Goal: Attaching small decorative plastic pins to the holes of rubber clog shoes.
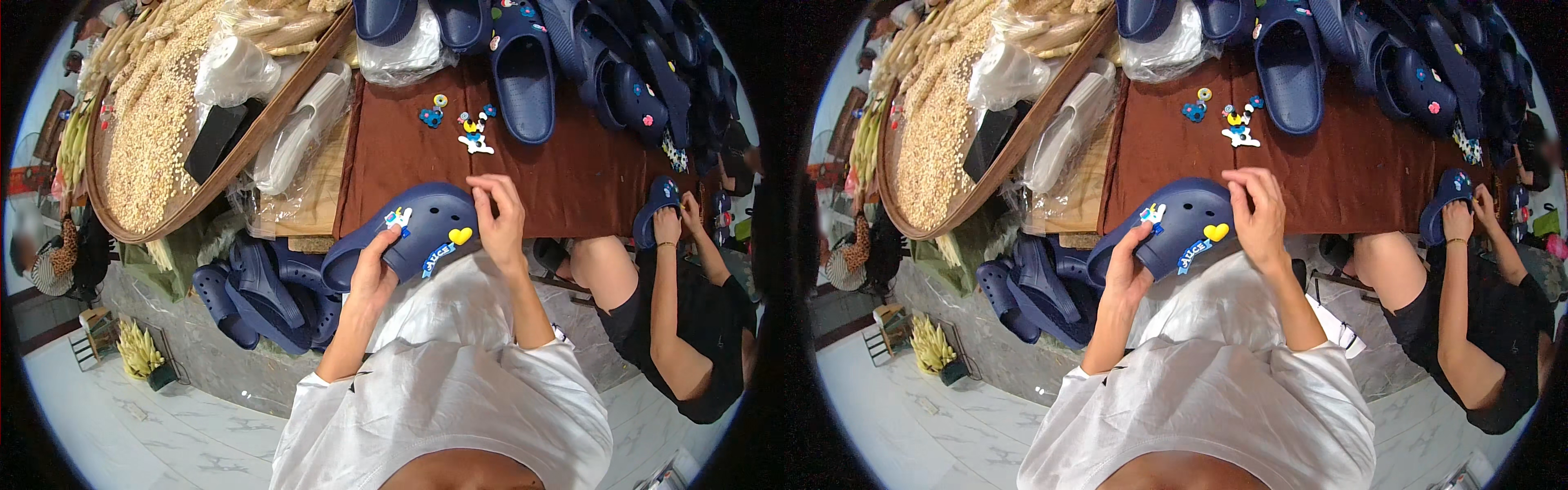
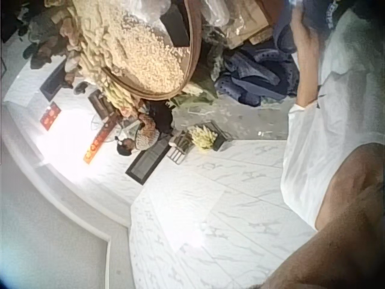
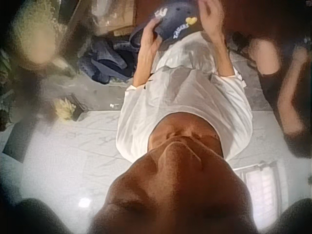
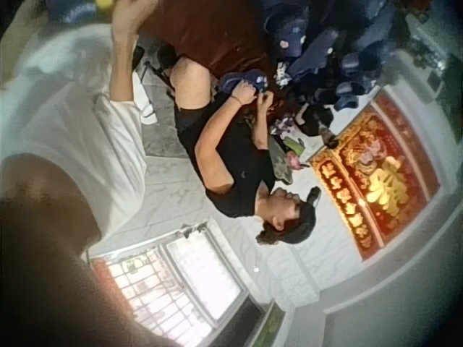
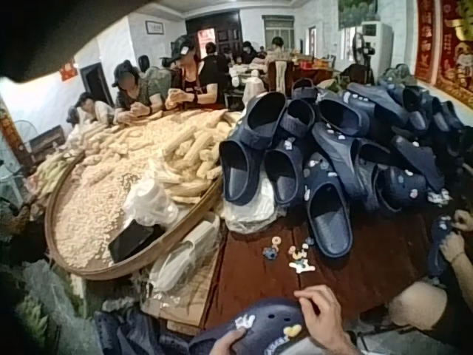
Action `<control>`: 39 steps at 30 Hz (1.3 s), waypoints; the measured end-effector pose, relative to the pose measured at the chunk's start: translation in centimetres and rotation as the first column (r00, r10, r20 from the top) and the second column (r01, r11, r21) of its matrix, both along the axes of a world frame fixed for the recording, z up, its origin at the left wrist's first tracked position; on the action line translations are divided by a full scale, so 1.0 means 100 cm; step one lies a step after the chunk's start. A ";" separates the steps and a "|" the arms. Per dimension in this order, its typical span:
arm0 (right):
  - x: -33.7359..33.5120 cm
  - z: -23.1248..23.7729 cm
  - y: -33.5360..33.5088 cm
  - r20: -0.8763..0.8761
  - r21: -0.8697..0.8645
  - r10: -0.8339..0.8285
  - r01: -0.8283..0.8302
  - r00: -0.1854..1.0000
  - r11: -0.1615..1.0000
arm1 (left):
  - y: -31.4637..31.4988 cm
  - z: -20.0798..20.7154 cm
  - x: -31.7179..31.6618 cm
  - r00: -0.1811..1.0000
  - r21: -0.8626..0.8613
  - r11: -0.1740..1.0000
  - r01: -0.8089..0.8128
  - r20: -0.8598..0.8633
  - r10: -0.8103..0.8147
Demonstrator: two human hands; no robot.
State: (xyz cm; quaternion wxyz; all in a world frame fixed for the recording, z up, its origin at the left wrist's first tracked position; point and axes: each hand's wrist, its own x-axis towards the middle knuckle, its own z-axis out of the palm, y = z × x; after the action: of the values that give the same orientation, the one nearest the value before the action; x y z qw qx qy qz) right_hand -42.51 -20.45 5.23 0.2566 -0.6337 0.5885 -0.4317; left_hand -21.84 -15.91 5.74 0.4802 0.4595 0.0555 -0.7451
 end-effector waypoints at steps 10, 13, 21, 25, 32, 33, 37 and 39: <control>-0.018 -0.044 -0.069 -0.361 -0.153 -0.039 -0.018 0.932 0.988 | -0.010 -0.003 -0.001 0.985 0.023 0.999 -0.024 -0.169 0.027; -0.015 -0.052 -0.078 -0.377 -0.171 -0.057 -0.009 0.924 0.985 | -0.011 -0.008 0.001 0.975 -0.011 1.000 -0.026 -0.223 0.023; -0.012 -0.056 -0.092 -0.356 -0.155 -0.118 0.066 0.927 0.986 | -0.012 -0.021 0.003 0.933 -0.123 0.991 -0.060 -0.360 0.012; -0.016 -0.055 -0.089 -0.312 -0.178 -0.114 0.059 0.943 0.982 | -0.012 -0.023 0.004 0.920 -0.127 0.990 -0.064 -0.392 0.009; -0.005 0.007 -0.039 0.054 0.055 0.062 -0.064 0.997 0.996 | -0.010 -0.017 0.006 0.925 -0.160 0.987 -0.031 -0.378 -0.032; -0.004 0.015 -0.029 0.165 0.103 0.090 -0.108 0.982 0.989 | -0.010 -0.018 0.005 0.924 -0.160 0.987 -0.027 -0.380 -0.036; -0.001 0.036 -0.002 -0.038 0.143 0.233 -0.225 0.972 0.964 | -0.009 -0.015 0.003 0.918 -0.154 0.986 -0.058 -0.396 -0.008; 0.001 0.035 0.003 -0.070 0.129 0.223 -0.213 0.972 0.969 | -0.007 -0.014 0.003 0.913 -0.158 0.986 -0.061 -0.408 -0.008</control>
State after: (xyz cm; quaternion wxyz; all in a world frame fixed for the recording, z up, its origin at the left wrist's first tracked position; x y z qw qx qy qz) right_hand -42.45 -20.14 8.70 0.3154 -0.6954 0.5503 -0.3377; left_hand -21.59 -16.64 4.35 0.5050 0.2515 0.0979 -0.8198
